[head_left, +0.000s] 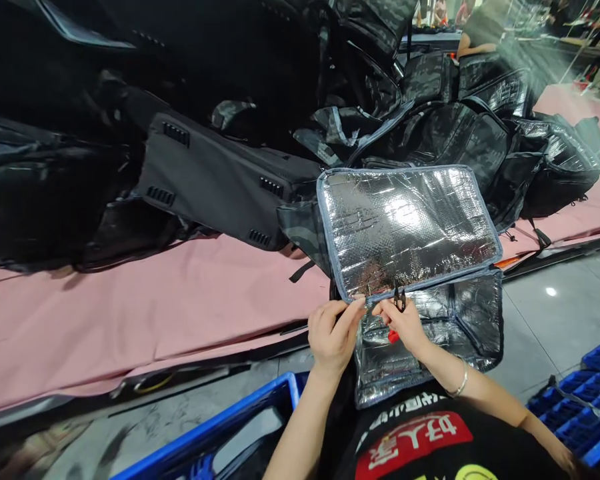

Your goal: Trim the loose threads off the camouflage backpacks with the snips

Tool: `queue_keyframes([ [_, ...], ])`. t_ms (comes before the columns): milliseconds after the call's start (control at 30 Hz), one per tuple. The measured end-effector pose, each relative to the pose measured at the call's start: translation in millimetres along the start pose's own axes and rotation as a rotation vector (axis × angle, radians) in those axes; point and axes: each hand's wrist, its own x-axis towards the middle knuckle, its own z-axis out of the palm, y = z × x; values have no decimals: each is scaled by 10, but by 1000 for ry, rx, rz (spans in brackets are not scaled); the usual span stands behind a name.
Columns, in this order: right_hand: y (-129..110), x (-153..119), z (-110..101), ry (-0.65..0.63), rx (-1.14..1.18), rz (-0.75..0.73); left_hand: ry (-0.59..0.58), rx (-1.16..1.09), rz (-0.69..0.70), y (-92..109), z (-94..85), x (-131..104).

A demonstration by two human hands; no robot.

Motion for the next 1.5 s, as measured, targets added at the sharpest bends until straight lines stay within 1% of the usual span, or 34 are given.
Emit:
queue_keyframes([
  [33, -13, -16, -38, 20, -103, -94, -8, 1, -3, -7, 9, 22],
  [133, -59, -29, -166, 105, -433, -464, -38, -29, -58, -29, 41, 116],
  [167, -69, -13, -205, 111, -544, -576, -41, -44, -87, -44, 58, 157],
  [200, -74, 15, -237, 95, -654, -664, -40, -64, -126, -68, 83, 204],
  [267, -79, 112, -266, 25, -867, -750, -58, -166, -259, -153, 160, 304],
  [300, -88, 178, -260, -4, -961, -751, -84, -247, -353, -217, 214, 353],
  [367, -141, 335, -216, -50, -1113, -689, -152, -401, -524, -373, 336, 433],
  [433, -251, 512, -145, -110, -1226, -563, -202, -487, -605, -535, 449, 477],
  [533, -465, 771, -50, -220, -1323, -346, -236, -495, -594, -683, 527, 480],
  [600, -576, 918, -20, -266, -1336, -267, -246, -484, -580, -684, 505, 452],
  [667, -636, 1033, -13, -304, -1329, -236, -223, -445, -572, -621, 437, 413],
  [733, -657, 1108, -14, -348, -1323, -204, -170, -371, -550, -531, 352, 373],
  [800, -659, 1147, -12, -387, -1318, -174, -155, -289, -483, -448, 283, 346],
  [833, -660, 1156, -9, -401, -1318, -160, -180, -250, -448, -418, 262, 343],
  [900, -660, 1160, -1, -417, -1320, -136, -276, -195, -416, -388, 249, 362],
  [1000, -654, 1158, 3, -432, -1312, -120, -415, -171, -458, -411, 283, 443],
  [1200, -606, 1127, -47, -430, -1239, -145, -599, -206, -576, -540, 351, 607],
  [1300, -579, 1073, -50, -418, -1192, -186, -643, -261, -628, -584, 350, 633],
  [1400, -527, 1017, -24, -386, -1180, -233, -662, -343, -666, -621, 345, 632],
  [1500, -422, 990, -18, -344, -1155, -350, -659, -452, -687, -656, 349, 617],
])
